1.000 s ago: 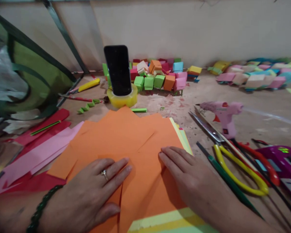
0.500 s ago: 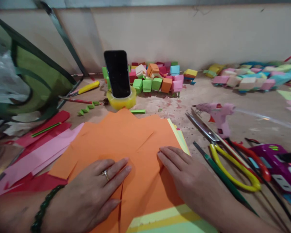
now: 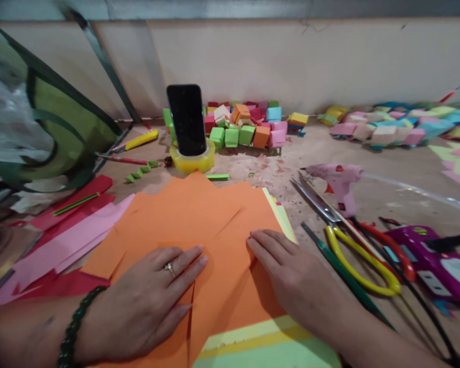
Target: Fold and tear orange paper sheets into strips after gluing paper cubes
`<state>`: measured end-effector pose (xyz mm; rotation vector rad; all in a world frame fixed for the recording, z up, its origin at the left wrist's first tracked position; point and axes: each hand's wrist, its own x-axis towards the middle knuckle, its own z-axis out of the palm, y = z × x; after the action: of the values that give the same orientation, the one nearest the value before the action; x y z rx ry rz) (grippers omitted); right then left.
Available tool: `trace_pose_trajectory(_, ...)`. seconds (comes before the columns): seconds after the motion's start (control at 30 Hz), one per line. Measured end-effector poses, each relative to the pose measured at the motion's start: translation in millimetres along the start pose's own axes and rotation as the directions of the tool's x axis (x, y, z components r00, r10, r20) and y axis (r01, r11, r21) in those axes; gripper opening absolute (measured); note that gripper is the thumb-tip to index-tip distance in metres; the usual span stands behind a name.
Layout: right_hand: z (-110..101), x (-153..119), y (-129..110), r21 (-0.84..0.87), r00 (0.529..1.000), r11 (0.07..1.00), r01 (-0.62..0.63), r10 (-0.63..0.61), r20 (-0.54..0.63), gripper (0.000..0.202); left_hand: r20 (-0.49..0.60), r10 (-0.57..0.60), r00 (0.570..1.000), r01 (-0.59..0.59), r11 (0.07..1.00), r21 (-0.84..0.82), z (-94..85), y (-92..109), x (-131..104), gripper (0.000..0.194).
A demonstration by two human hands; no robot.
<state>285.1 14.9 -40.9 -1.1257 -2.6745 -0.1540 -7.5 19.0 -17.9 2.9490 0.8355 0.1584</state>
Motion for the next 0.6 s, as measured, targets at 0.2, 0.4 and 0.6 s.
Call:
trace_pose_trajectory(0.2,0.2,2.2,0.6,0.007,1.0,1.0,0.014,-0.014,-0.012,0.05,-0.005,0.013,1.0,-0.013,1.0,-0.003,0.1,-1.1,1.6,0.048)
trace_pose_trajectory(0.4,0.2,4.2,-0.2,0.005,1.0,1.0,0.014,-0.014,-0.014,0.048,-0.07,0.071,0.995,-0.074,0.997,-0.031,3.2,-3.0,0.7,0.047)
trace_pose_trajectory(0.6,0.2,4.9,-1.7,0.004,1.0,1.0,0.009,-0.009,-0.024,0.049,-0.084,0.081,0.993,-0.084,0.996,-0.03,6.4,-2.7,-0.5,0.05)
